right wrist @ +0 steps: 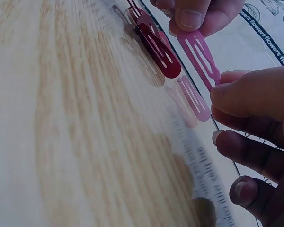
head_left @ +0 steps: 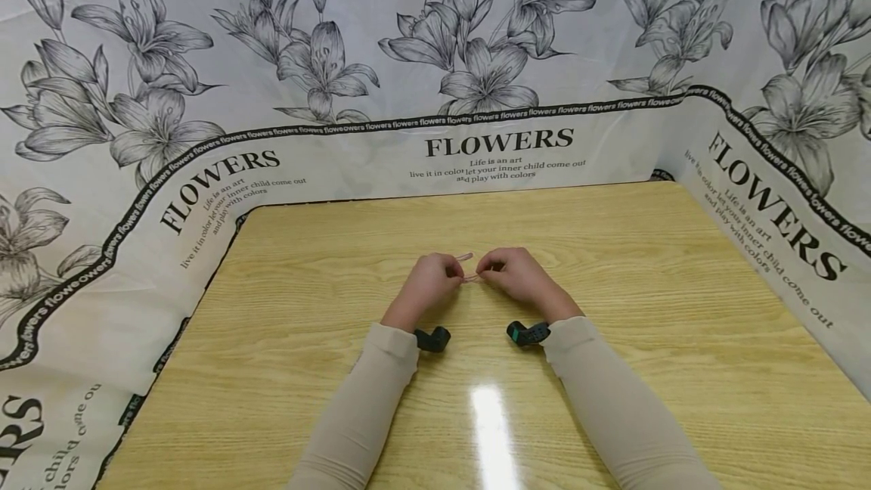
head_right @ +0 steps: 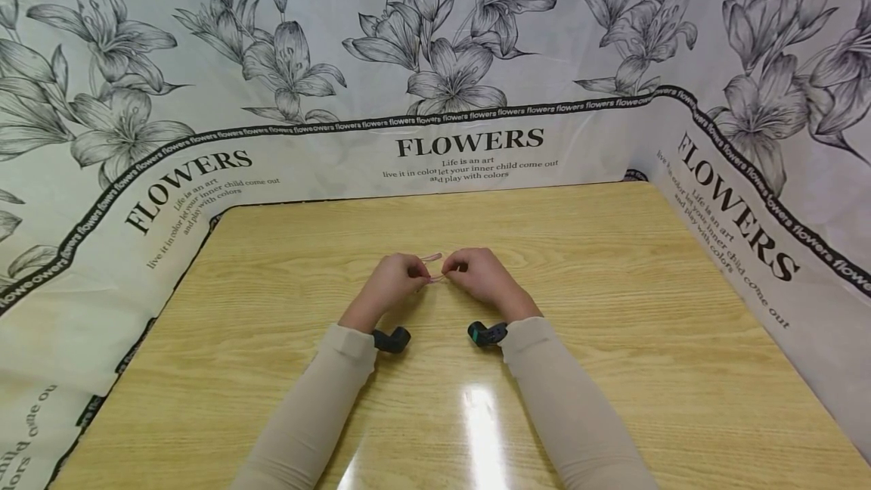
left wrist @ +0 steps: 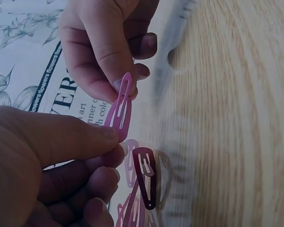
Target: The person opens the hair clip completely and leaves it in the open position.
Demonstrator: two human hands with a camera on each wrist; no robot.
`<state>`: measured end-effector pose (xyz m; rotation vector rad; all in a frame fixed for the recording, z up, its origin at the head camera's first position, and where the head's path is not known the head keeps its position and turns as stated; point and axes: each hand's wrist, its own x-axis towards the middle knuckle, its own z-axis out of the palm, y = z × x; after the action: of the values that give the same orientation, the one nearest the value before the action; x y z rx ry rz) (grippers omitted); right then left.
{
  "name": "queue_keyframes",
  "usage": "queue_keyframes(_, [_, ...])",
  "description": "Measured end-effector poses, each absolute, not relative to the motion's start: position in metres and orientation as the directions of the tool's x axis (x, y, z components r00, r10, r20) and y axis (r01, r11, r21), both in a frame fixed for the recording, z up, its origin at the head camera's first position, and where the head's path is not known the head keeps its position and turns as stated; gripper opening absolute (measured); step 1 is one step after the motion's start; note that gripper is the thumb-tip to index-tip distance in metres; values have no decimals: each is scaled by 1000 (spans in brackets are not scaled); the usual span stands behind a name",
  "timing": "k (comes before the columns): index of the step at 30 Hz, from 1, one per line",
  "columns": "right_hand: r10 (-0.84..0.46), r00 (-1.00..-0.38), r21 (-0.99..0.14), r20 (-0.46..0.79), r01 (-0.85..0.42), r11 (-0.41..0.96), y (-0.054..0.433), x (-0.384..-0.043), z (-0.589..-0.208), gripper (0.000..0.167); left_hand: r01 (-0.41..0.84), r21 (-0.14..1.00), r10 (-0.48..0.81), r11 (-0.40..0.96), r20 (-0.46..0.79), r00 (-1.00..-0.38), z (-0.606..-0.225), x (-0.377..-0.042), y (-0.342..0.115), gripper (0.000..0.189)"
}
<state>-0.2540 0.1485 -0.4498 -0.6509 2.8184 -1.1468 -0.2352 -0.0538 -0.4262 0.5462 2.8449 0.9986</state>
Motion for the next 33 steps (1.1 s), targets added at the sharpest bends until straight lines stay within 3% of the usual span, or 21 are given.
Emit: queue_keyframes(33, [-432,-898,-598,79,-389,700,150,-254,-451,9,316,495,357,809,13,-934,-434,-231,-39,15])
